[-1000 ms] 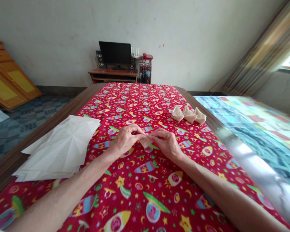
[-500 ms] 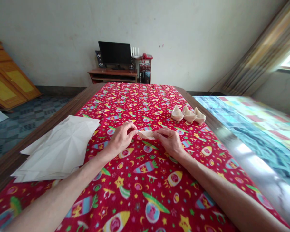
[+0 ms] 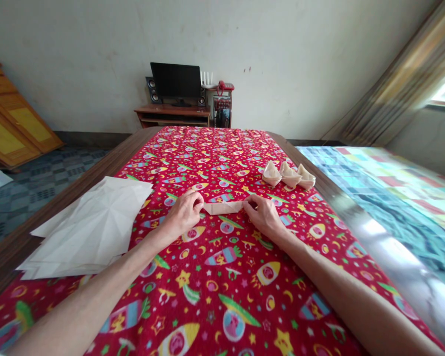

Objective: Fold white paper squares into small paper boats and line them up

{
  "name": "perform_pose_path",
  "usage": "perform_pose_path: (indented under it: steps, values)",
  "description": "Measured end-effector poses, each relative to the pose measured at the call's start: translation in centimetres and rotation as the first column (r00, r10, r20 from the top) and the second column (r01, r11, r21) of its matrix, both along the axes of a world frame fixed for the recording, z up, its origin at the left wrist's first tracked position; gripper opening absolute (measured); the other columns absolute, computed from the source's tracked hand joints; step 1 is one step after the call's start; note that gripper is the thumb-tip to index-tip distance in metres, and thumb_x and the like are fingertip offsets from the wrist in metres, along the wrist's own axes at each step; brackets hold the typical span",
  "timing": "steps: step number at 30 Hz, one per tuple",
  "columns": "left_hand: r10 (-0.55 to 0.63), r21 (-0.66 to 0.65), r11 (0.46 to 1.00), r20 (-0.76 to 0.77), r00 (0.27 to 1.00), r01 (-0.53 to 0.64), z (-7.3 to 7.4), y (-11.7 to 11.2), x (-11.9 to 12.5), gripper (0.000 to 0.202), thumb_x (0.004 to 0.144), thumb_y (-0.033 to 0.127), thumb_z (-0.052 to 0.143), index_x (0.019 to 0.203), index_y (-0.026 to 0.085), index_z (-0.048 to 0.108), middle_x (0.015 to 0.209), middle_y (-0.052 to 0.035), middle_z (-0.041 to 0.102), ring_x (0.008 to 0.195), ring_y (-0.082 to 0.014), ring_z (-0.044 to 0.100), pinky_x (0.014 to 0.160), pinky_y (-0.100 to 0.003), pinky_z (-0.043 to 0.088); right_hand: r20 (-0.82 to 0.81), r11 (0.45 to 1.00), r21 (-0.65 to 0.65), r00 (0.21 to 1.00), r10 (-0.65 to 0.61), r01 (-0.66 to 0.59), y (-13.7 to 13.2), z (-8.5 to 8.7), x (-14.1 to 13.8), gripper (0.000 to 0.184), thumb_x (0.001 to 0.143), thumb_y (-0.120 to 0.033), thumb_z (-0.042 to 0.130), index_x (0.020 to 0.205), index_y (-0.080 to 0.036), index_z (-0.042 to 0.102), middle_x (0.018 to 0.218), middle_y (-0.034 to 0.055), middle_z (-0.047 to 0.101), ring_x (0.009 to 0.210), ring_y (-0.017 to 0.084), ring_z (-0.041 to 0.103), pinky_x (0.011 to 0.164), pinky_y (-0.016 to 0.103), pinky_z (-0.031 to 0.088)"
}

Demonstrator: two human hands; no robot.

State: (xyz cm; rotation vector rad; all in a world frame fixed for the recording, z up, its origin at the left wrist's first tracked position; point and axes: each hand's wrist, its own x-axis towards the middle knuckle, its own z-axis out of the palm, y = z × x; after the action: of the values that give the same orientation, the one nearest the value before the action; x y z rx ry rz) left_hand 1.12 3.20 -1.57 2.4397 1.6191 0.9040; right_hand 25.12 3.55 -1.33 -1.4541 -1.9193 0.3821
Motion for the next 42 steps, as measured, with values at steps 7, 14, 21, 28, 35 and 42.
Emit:
perform_pose_path:
  steps: [7,14,21,28,35,42]
  values:
    - [0.007,0.094,0.996,-0.153,0.988,0.008,0.5,-1.7,1.5,0.033,0.080,0.007,0.043,0.108,0.015,0.059,0.120,-0.0131,0.056,0.112,-0.0260,0.052,0.093,-0.040,0.043,0.181,0.998,0.012,0.982,-0.056,0.054,0.1,-0.2,-0.5,0.018,0.079,-0.027,0.050,0.072,-0.020,0.065,0.066,0.0017,0.065,0.059,0.014,0.057,0.055,0.022,0.035]
    - [-0.310,0.005,0.939,-0.419,0.854,0.343,1.1,-3.6,3.4,0.069,0.074,-0.004,0.033,0.139,0.016,0.036,0.146,-0.0055,0.038,0.140,-0.0171,0.022,0.115,-0.041,0.019,0.206,0.997,0.049,0.976,-0.063,0.054,0.2,-0.7,-0.4,0.018,0.079,-0.027,0.049,0.071,-0.020,0.064,0.062,0.0003,0.063,0.055,0.013,0.055,0.052,0.022,0.032]
    - [-0.326,-0.072,0.943,-0.403,0.855,0.326,0.4,-4.0,3.0,0.051,0.088,0.013,0.035,0.139,0.011,0.037,0.146,-0.0096,0.037,0.137,-0.0206,0.029,0.114,-0.040,0.023,0.235,0.996,0.047,0.969,-0.083,0.073,-0.4,-0.4,-0.5,0.016,0.081,-0.024,0.050,0.074,-0.020,0.064,0.067,0.0015,0.066,0.060,0.015,0.058,0.057,0.024,0.038]
    - [-0.300,-0.085,0.954,-0.357,0.885,0.289,0.7,-4.6,3.3,0.046,0.097,0.035,0.032,0.139,0.018,0.037,0.146,-0.0083,0.038,0.137,-0.0218,0.030,0.113,-0.043,0.021,0.447,0.914,0.254,0.877,0.178,-0.316,-3.2,0.0,-0.6,0.041,0.086,-0.011,0.040,0.125,-0.015,0.054,0.135,0.0129,0.051,0.123,0.024,0.047,0.097,0.038,0.041]
    - [-0.273,-0.061,0.960,-0.401,0.875,0.272,0.6,-4.9,2.8,0.045,0.097,0.031,0.032,0.139,0.015,0.037,0.147,-0.0084,0.036,0.137,-0.0207,0.030,0.113,-0.040,0.025,0.582,0.879,0.135,0.755,0.303,-0.457,-4.6,0.0,-0.8,0.043,0.097,-0.029,0.035,0.135,-0.011,0.045,0.137,0.0121,0.049,0.129,0.023,0.042,0.109,0.042,0.031]
    - [-0.193,-0.016,0.979,-0.404,0.894,0.204,0.8,-5.6,1.3,0.040,0.096,0.026,0.032,0.131,0.013,0.049,0.139,-0.0067,0.048,0.131,-0.0194,0.040,0.111,-0.040,0.032,0.618,0.884,0.183,0.749,0.237,-0.431,-4.3,0.1,-0.5,0.038,0.098,-0.030,0.034,0.126,-0.012,0.054,0.129,0.0121,0.057,0.121,0.023,0.051,0.105,0.043,0.037]
